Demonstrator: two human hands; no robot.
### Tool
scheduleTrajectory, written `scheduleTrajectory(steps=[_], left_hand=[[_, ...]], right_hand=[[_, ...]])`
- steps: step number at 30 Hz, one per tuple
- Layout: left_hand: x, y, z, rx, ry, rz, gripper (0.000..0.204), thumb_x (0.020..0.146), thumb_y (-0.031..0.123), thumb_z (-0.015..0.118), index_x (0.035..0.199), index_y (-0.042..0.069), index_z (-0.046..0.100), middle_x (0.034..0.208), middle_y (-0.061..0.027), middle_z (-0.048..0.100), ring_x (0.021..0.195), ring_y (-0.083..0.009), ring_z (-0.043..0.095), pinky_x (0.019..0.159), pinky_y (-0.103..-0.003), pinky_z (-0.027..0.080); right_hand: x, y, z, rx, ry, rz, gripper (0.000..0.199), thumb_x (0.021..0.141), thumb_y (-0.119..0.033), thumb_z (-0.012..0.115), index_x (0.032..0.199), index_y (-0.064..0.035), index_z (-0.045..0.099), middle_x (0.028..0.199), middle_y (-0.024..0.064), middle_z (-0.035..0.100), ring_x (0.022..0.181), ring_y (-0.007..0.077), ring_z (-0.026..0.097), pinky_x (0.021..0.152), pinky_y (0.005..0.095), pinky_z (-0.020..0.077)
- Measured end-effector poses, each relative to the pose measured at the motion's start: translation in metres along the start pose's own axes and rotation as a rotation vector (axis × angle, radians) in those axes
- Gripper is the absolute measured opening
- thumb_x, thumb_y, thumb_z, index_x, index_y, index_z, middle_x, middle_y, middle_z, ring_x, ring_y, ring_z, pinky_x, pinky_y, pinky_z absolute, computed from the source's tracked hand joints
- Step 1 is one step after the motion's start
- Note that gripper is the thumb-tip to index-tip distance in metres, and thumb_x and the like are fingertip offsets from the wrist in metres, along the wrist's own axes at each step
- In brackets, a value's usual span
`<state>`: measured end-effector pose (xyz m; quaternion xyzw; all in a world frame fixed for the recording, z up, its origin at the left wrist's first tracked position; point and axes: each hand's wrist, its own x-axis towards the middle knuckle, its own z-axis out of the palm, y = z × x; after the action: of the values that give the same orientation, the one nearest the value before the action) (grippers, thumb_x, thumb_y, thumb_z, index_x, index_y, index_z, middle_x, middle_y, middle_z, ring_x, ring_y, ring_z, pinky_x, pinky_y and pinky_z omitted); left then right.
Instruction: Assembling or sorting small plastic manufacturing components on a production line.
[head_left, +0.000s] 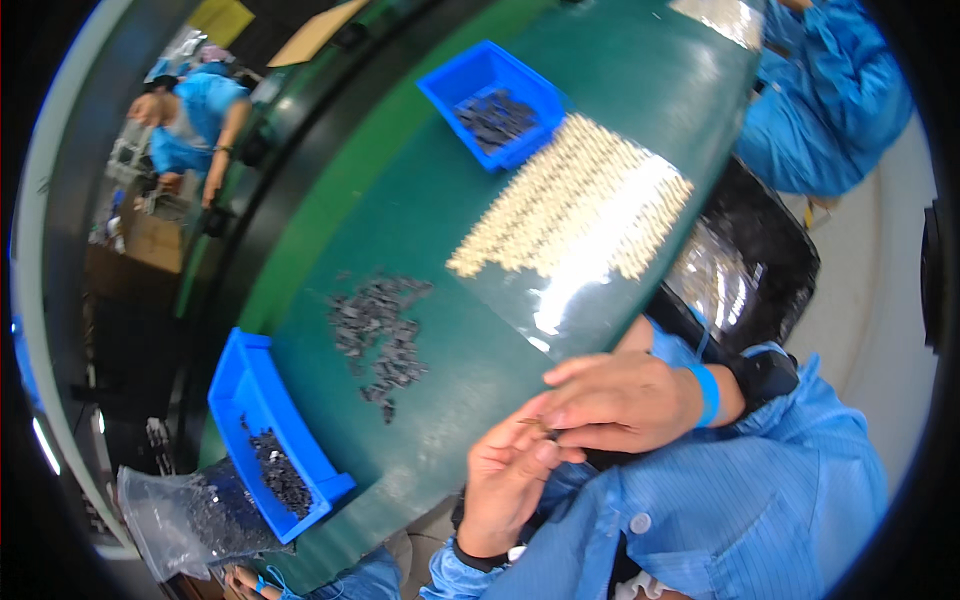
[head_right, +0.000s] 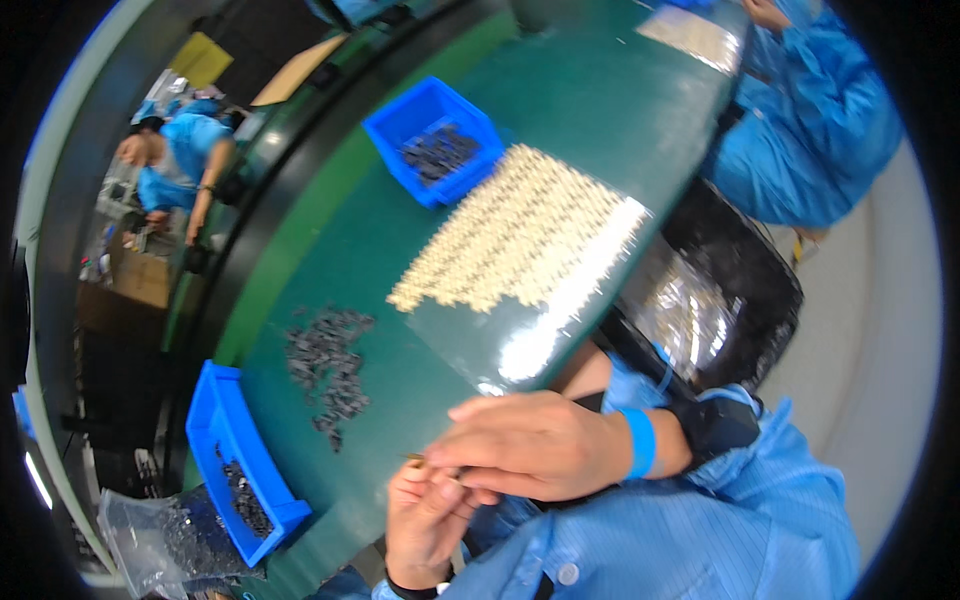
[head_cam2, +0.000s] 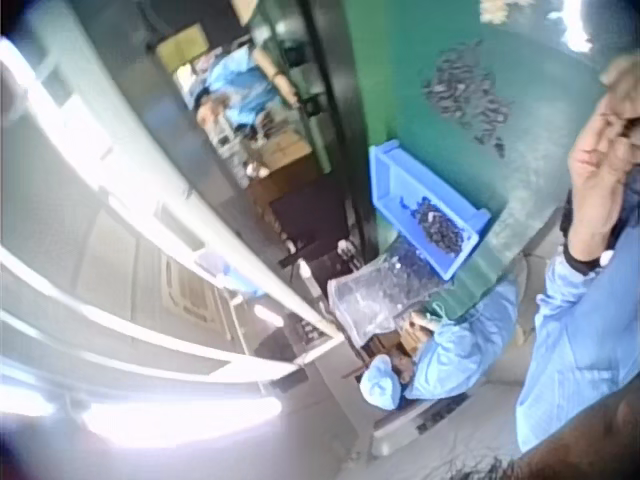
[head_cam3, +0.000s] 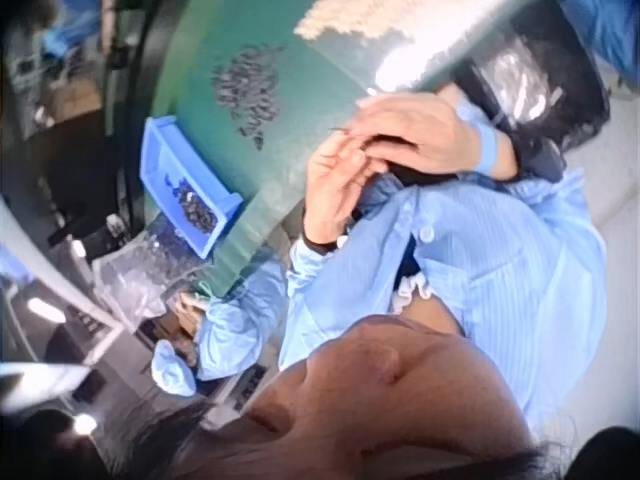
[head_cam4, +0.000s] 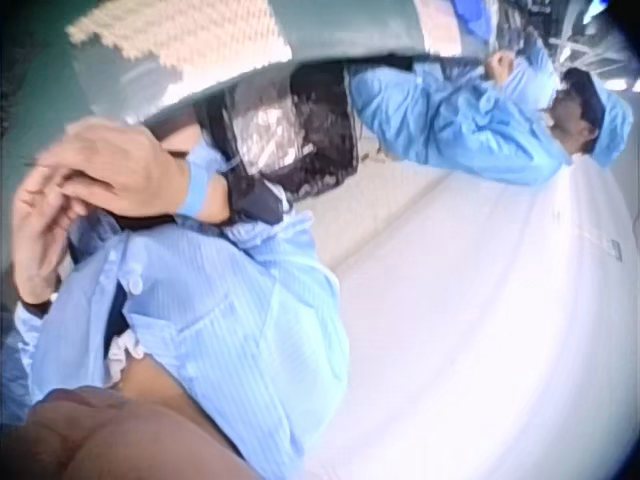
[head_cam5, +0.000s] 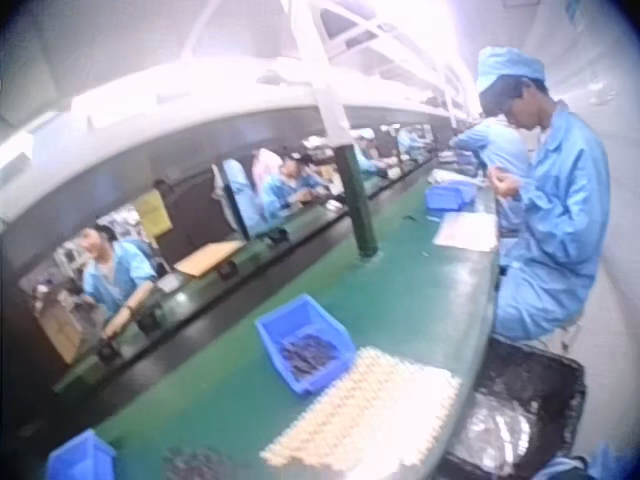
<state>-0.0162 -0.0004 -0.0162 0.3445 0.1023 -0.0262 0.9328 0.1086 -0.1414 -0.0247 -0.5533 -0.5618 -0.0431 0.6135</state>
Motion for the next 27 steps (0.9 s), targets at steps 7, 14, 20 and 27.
scheduleTrajectory(steps=[7, 14, 20, 27], left_hand=[[0.007, -0.004, 0.017, 0.206, 0.23, 0.34, 0.029, 0.082, -0.003, 0.059, 0.111, -0.004, 0.058, 0.094, -0.019, 0.063, 0.079, -0.0219, 0.061, 0.073, -0.031, 0.05], [0.005, -0.014, 0.024, 0.407, 0.351, 0.412, 0.029, 0.081, -0.006, 0.059, 0.11, -0.007, 0.058, 0.099, -0.0191, 0.062, 0.08, -0.0208, 0.062, 0.076, -0.031, 0.051], [0.005, -0.014, 0.019, 0.513, 0.32, 0.459, 0.028, 0.08, -0.009, 0.058, 0.108, -0.007, 0.058, 0.1, -0.0187, 0.062, 0.078, -0.0204, 0.063, 0.074, -0.029, 0.052], [0.005, -0.013, 0.02, 0.567, 0.341, 0.464, 0.028, 0.079, -0.007, 0.061, 0.106, -0.006, 0.06, 0.097, -0.0175, 0.064, 0.084, -0.019, 0.063, 0.078, -0.029, 0.052]], right_hand=[[-0.002, -0.004, 0.015, 0.423, 0.403, 0.42, 0.016, 0.076, -0.006, 0.066, 0.089, -0.001, 0.057, 0.101, 0.0129, 0.058, 0.092, 0.0219, 0.058, 0.08, 0.0316, 0.0463], [-0.008, -0.01, 0.024, 0.781, 0.377, 0.569, 0.002, 0.084, 0.005, 0.053, 0.087, 0.0048, 0.053, 0.104, 0.0154, 0.05, 0.086, 0.0167, 0.056, 0.071, 0.0271, 0.0511], [-0.006, -0.009, 0.022, 0.726, 0.318, 0.593, 0.002, 0.085, 0.003, 0.055, 0.084, 0.0046, 0.053, 0.102, 0.0147, 0.051, 0.083, 0.0148, 0.057, 0.067, 0.0251, 0.052], [-0.006, -0.01, 0.021, 0.673, 0.29, 0.622, 0.002, 0.085, 0.003, 0.055, 0.084, 0.0033, 0.053, 0.101, 0.0139, 0.051, 0.083, 0.0138, 0.057, 0.068, 0.0241, 0.0513]])
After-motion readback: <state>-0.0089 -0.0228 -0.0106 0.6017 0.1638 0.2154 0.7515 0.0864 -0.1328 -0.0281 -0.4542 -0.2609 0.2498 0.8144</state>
